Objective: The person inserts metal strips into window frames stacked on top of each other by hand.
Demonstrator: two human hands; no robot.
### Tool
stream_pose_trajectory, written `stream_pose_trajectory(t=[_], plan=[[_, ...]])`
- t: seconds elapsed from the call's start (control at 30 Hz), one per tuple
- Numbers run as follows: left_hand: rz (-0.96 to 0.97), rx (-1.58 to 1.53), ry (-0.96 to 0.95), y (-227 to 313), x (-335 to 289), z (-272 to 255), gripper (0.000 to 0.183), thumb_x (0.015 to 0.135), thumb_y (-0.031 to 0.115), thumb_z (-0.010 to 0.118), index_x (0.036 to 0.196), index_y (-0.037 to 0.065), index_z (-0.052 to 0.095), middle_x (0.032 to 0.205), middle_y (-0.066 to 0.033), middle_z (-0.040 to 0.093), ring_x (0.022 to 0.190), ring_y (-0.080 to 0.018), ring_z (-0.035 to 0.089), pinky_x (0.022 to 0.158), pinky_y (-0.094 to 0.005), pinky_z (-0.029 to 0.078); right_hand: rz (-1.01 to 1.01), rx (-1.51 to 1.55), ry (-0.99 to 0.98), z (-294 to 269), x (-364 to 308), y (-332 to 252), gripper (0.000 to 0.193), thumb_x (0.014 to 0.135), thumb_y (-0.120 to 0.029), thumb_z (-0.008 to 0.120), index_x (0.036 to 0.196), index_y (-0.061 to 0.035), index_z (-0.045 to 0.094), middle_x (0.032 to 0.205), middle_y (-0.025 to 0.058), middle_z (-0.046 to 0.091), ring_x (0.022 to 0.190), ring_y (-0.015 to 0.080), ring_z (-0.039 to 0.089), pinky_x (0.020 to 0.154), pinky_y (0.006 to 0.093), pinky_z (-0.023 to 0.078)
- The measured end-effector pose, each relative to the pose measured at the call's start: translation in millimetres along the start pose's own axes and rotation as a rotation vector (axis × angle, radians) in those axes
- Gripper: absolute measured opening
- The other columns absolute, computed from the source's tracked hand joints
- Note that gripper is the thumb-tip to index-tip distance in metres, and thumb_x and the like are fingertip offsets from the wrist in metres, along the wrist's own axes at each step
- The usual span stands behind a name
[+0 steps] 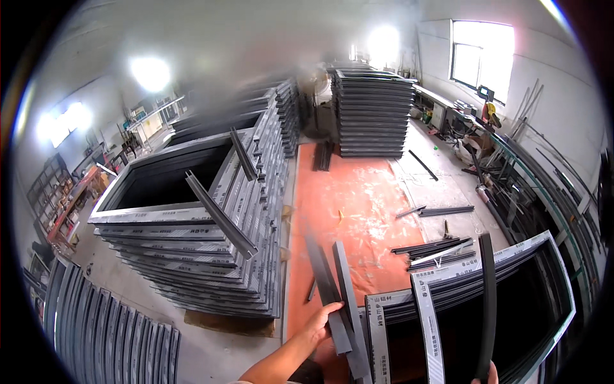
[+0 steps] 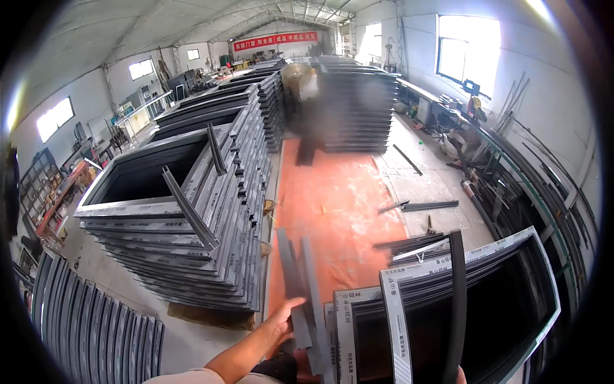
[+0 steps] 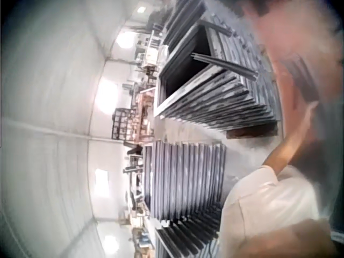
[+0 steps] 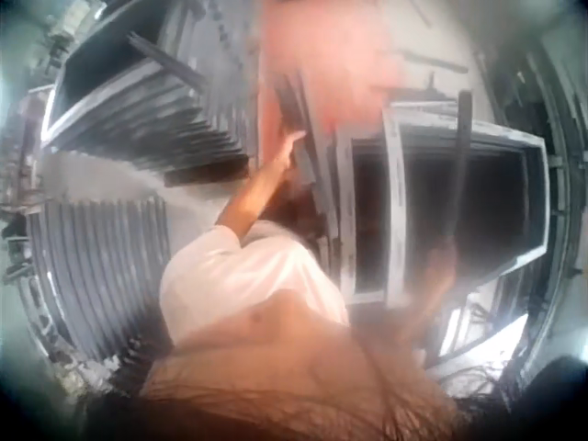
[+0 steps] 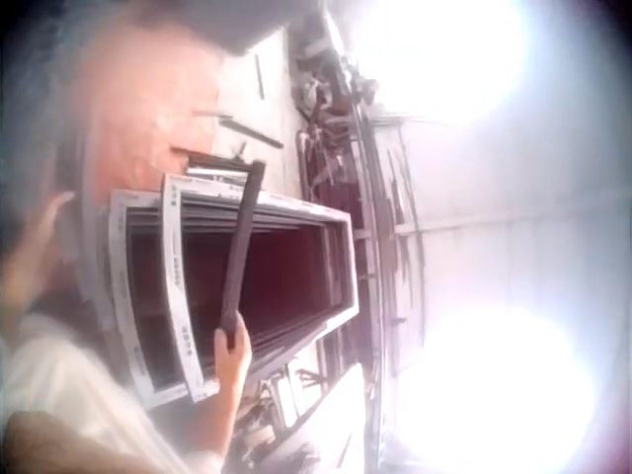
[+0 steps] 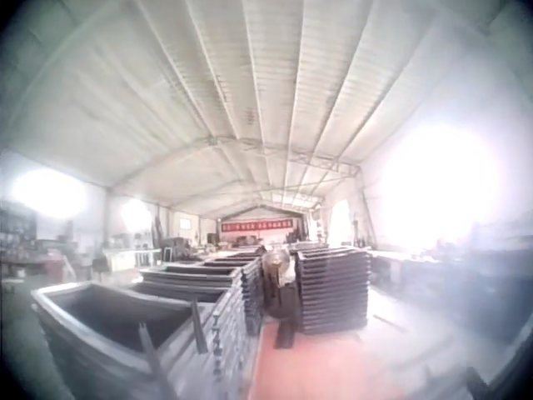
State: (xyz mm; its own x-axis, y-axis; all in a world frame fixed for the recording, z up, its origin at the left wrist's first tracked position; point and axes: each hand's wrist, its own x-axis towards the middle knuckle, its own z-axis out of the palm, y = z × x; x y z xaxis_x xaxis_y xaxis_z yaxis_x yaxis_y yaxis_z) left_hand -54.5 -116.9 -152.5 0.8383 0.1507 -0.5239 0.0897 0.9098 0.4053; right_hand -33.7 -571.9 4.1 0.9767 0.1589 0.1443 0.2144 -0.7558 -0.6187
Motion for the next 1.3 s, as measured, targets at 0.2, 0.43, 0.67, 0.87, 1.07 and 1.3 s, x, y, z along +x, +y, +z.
stream_pose_trajectory(t=[0.2, 0.43, 0.67, 0.87, 1.07, 1.3], plan=[[-0.156, -0.005, -0.055, 26, 5, -7, 0.033, 0.095, 0.023, 0.059, 0.116, -0.002, 0.064, 0.107, -0.0167, 0.071, 0.097, -0.0296, 0.07, 0.089, -0.0456, 0.056, 0.084, 0.236, -0.413, 34, 22, -121, 0.052, 0.087, -0.008, 0.068, 0.138, -0.0051, 0.055, 0.127, 0.0124, 0.063, 0.116, 0.0209, 0.059, 0.098, 0.0349, 0.049], [-0.228, 0.012, -0.261, 66, 55, -61, 0.03, 0.094, 0.023, 0.063, 0.112, -0.001, 0.066, 0.103, -0.0128, 0.073, 0.093, -0.0247, 0.071, 0.085, -0.0415, 0.059, -0.476, 0.283, -0.303, 146, 134, -305, 0.05, 0.078, -0.013, 0.074, 0.126, -0.0022, 0.061, 0.102, 0.0185, 0.068, 0.085, 0.0265, 0.068, 0.082, 0.0376, 0.053], [-0.288, -0.041, -0.124, 102, 92, -105, 0.029, 0.094, 0.023, 0.062, 0.112, 0.001, 0.066, 0.101, -0.0116, 0.073, 0.09, -0.0244, 0.071, 0.086, -0.0408, 0.058, -0.849, 0.302, -0.295, 343, 247, -547, 0.046, 0.08, -0.02, 0.073, 0.123, -0.004, 0.062, 0.091, 0.0133, 0.064, 0.08, 0.0257, 0.062, 0.075, 0.0361, 0.05], [-0.334, -0.058, -0.132, 143, 97, -110, 0.028, 0.094, 0.023, 0.063, 0.112, 0.001, 0.066, 0.101, -0.0108, 0.073, 0.09, -0.0238, 0.071, 0.086, -0.0403, 0.058, -0.901, 0.236, -0.189, 438, 298, -638, 0.036, 0.083, -0.018, 0.062, 0.116, -0.0033, 0.066, 0.102, 0.0206, 0.069, 0.096, 0.0384, 0.066, 0.085, 0.0448, 0.052], [-0.339, -0.088, -0.118, 169, 92, -127, 0.027, 0.094, 0.022, 0.063, 0.112, 0.002, 0.066, 0.102, -0.01, 0.072, 0.09, -0.0233, 0.071, 0.085, -0.0398, 0.058, -0.954, 0.179, -0.233, 475, 294, -668, 0.033, 0.083, -0.017, 0.063, 0.113, -0.0023, 0.066, 0.098, 0.02, 0.069, 0.093, 0.0379, 0.067, 0.081, 0.0458, 0.053], [-0.324, -0.097, -0.114, 178, 80, -140, 0.026, 0.094, 0.021, 0.063, 0.111, 0.003, 0.067, 0.102, -0.0091, 0.072, 0.09, -0.0226, 0.07, 0.085, -0.0392, 0.058, -0.872, 0.067, -0.275, 495, 280, -667, 0.027, 0.085, -0.018, 0.064, 0.104, 0.0002, 0.064, 0.097, 0.0216, 0.068, 0.091, 0.0396, 0.066, 0.078, 0.0471, 0.053]])
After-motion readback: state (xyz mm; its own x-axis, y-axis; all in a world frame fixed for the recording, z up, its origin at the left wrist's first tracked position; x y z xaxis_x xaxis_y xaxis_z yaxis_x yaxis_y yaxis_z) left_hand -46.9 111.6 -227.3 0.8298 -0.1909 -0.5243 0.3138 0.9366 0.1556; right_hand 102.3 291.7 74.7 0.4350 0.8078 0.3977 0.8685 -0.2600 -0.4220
